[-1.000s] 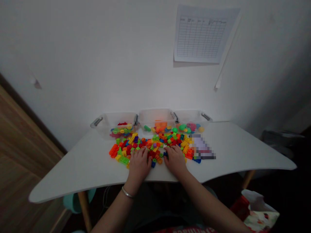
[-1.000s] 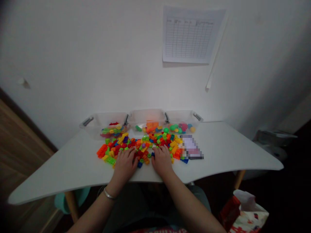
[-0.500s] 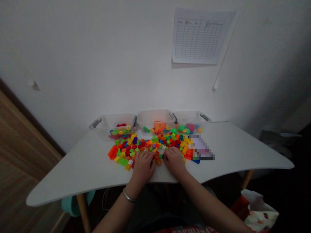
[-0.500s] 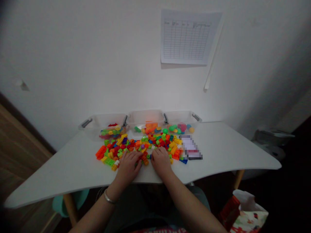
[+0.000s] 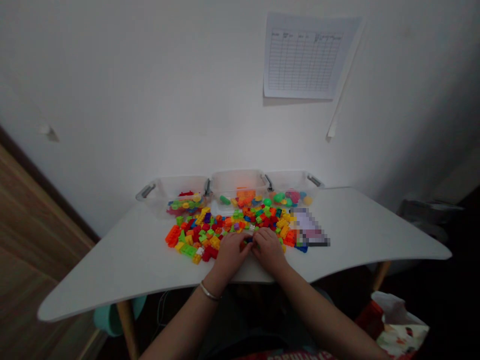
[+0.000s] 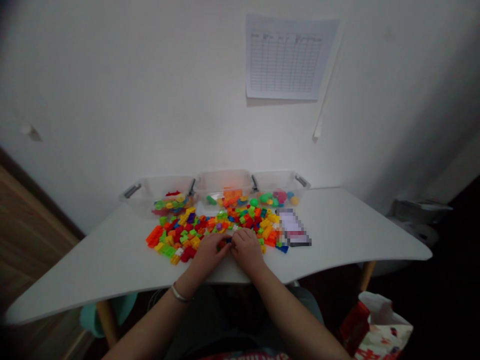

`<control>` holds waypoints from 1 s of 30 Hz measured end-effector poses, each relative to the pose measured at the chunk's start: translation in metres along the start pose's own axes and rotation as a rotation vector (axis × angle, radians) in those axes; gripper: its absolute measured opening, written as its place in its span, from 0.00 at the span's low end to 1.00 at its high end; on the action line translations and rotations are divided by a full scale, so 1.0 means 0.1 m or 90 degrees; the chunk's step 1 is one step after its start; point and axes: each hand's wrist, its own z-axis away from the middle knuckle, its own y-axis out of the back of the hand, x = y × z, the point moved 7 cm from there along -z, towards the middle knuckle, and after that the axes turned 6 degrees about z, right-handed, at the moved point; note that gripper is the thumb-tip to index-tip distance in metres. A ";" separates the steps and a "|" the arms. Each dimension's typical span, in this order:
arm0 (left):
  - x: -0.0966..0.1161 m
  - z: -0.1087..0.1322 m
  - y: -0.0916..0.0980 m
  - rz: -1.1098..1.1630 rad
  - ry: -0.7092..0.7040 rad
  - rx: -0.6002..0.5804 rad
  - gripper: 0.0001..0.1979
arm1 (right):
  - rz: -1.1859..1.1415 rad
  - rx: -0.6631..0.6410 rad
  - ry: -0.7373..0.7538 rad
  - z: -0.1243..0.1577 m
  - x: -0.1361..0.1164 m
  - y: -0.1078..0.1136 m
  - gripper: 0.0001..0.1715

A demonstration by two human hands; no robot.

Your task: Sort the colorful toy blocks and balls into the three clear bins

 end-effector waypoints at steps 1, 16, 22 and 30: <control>-0.01 0.00 -0.01 0.006 -0.005 -0.010 0.12 | -0.002 -0.002 0.000 0.00 0.00 0.00 0.07; -0.19 -0.59 0.69 0.130 -0.027 0.113 0.13 | -0.120 0.032 -0.010 0.02 -0.02 0.09 0.11; -0.38 -0.87 1.19 0.140 -0.044 0.348 0.16 | -0.133 0.023 -0.005 0.02 -0.04 0.09 0.16; -0.41 -1.18 1.02 -0.043 -0.013 0.246 0.15 | -0.116 0.015 -0.048 0.03 0.03 0.08 0.17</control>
